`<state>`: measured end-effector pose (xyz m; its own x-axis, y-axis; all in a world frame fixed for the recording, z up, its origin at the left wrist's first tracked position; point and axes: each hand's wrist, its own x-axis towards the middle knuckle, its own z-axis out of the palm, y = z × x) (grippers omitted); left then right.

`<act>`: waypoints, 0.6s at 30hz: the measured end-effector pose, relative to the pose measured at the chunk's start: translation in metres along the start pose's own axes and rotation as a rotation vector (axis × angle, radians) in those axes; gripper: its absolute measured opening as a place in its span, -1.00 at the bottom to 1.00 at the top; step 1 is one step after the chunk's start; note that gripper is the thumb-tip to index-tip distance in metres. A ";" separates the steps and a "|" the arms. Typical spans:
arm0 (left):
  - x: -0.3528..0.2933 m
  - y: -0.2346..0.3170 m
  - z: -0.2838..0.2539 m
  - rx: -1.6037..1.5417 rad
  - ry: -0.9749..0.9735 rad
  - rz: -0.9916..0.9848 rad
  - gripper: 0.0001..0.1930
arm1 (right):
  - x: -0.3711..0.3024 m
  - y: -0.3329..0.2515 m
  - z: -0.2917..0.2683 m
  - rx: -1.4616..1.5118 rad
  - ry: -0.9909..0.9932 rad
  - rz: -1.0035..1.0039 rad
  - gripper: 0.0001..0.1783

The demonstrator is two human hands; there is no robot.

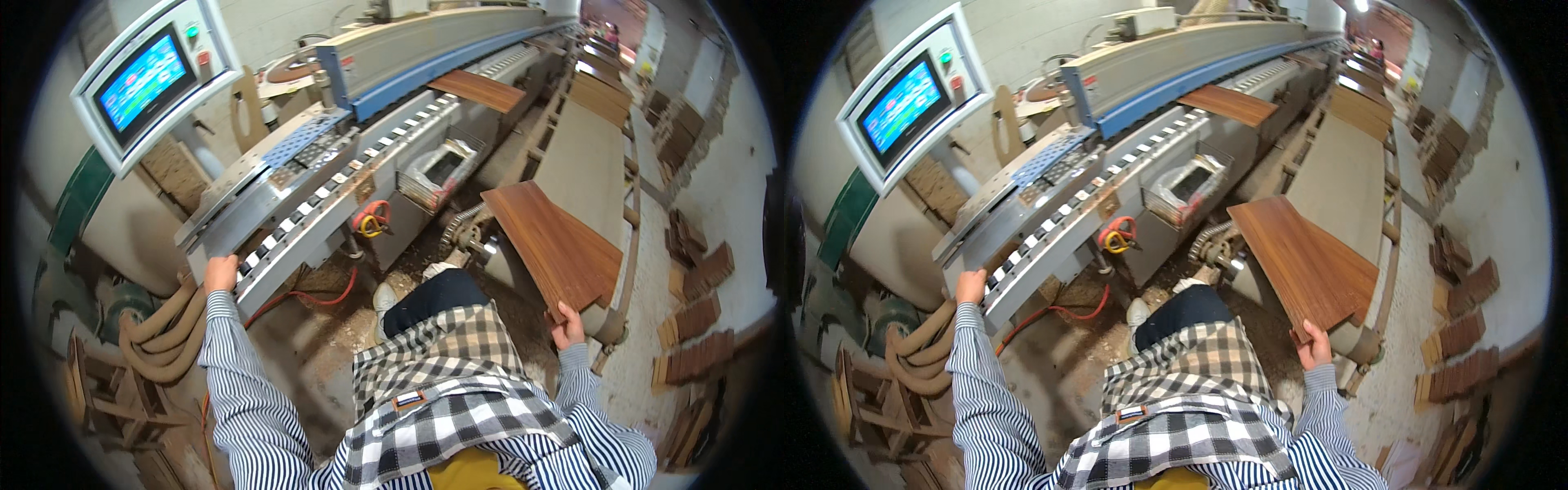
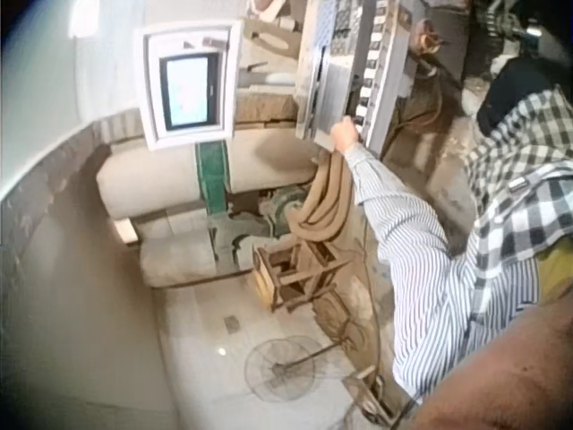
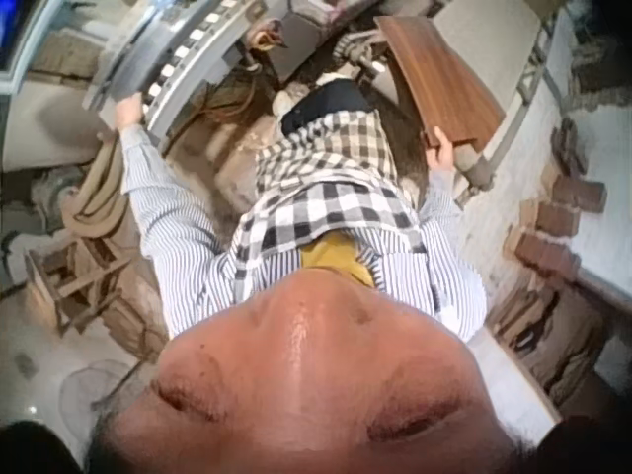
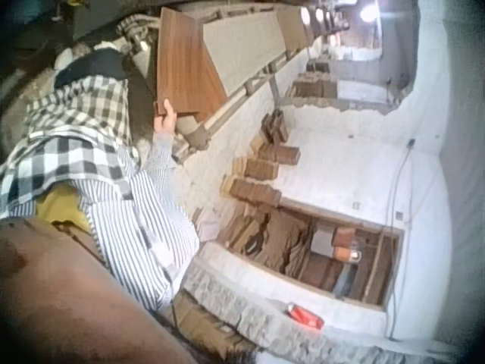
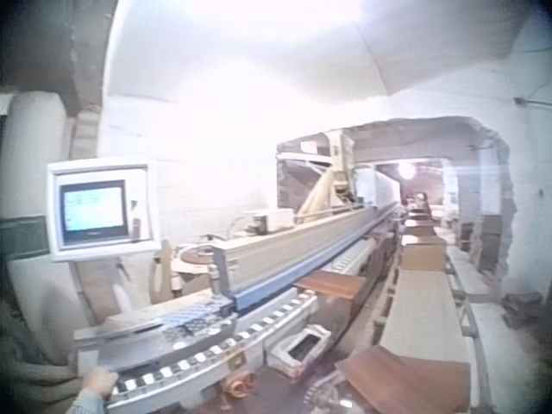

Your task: The person repeatedly feeds rectangular wooden panels into a belt sander machine, one at a time, and collects the processed pieces on a conveyor belt. The person handles the panels by hand, guiding them through the machine and stacking them as they exit.

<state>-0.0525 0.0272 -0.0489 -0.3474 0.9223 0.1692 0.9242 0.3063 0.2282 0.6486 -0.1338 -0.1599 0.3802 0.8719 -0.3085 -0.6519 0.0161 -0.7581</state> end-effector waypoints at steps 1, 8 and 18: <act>-0.009 0.020 -0.011 -0.087 0.034 -0.137 -0.59 | -0.002 -0.001 0.006 -0.002 -0.041 0.013 -0.53; -0.024 0.039 -0.034 -0.128 -0.034 -0.281 -0.66 | -0.006 -0.006 0.099 0.007 -0.331 0.129 -0.49; -0.020 0.030 -0.029 -0.127 -0.052 -0.303 -0.65 | -0.025 0.067 0.275 -0.171 -0.744 0.371 -0.50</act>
<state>-0.0224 0.0112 -0.0179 -0.5918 0.8057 0.0274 0.7518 0.5393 0.3794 0.4150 -0.0195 -0.0446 -0.4083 0.9019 -0.1408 -0.5186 -0.3561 -0.7773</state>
